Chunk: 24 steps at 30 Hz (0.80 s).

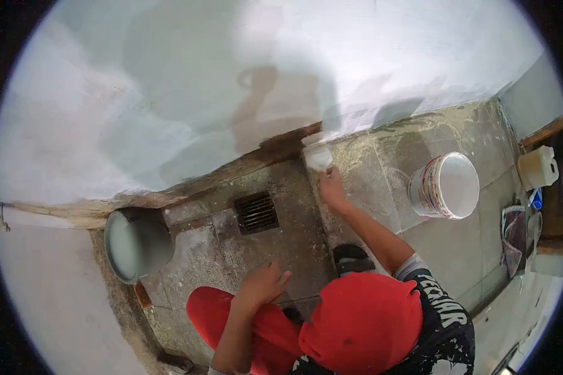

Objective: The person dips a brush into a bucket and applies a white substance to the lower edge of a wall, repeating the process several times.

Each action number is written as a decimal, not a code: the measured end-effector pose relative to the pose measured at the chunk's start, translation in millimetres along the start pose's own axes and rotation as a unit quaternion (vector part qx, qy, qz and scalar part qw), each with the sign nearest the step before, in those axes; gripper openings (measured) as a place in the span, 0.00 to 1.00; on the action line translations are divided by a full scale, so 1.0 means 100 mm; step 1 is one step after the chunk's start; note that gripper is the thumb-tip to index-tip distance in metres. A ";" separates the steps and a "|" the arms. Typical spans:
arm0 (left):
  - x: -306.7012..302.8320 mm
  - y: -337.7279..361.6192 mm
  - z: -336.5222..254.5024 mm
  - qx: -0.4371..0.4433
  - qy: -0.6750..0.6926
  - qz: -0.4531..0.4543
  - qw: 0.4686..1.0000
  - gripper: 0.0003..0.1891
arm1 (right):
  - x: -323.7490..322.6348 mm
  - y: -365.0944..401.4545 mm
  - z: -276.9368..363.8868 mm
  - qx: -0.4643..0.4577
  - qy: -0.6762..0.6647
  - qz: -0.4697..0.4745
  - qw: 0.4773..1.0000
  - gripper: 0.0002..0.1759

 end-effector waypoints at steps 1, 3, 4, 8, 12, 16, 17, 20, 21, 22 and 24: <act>0.03 -0.01 0.03 0.010 -0.002 -0.010 1.000 0.25 | 0.01 -0.06 -0.01 0.023 -0.013 0.012 1.000 0.12; 0.05 0.00 0.05 0.019 -0.004 -0.021 1.000 0.25 | 0.01 -0.17 0.07 0.045 -0.028 0.025 0.998 0.11; 0.04 0.00 0.05 0.022 -0.001 -0.018 1.000 0.25 | 0.01 -0.22 0.15 0.045 -0.051 0.041 0.997 0.09; 0.07 0.02 0.09 0.024 0.011 -0.035 0.999 0.25 | -0.24 0.11 0.78 0.070 -0.191 0.111 0.973 0.08; 0.12 0.02 0.12 0.028 0.019 -0.050 0.998 0.25 | -0.25 0.11 0.43 0.041 -0.194 0.117 0.973 0.08; 0.07 0.02 0.08 0.017 0.004 -0.030 0.999 0.25 | -0.26 0.00 0.52 0.117 -0.136 0.078 0.981 0.08; 0.07 0.02 0.08 0.008 0.002 -0.016 1.000 0.25 | -0.28 -0.03 0.63 0.125 -0.128 0.069 0.981 0.08; 0.09 0.06 0.08 0.023 -0.005 -0.051 0.998 0.25 | -0.47 0.07 1.18 0.048 -0.217 0.131 0.966 0.07; 0.08 0.07 0.08 0.022 -0.003 -0.049 0.999 0.25 | -0.54 0.12 1.31 0.049 -0.215 0.131 0.966 0.07; 0.08 0.07 0.08 0.013 0.001 -0.037 0.999 0.25 | -0.61 0.16 1.42 0.034 -0.236 0.146 0.960 0.07; 0.06 0.06 0.07 0.004 0.005 -0.023 1.000 0.25 | -0.71 0.23 1.51 0.020 -0.256 0.160 0.953 0.06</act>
Point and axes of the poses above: each hand's wrist, its own y-axis away from the middle knuckle, its own x-axis out of the palm, z = x × y, the point moved 1 cm from there along -y, towards the middle knuckle, and after that the axes turned 3 degrees about -z, right-handed, at the moved point
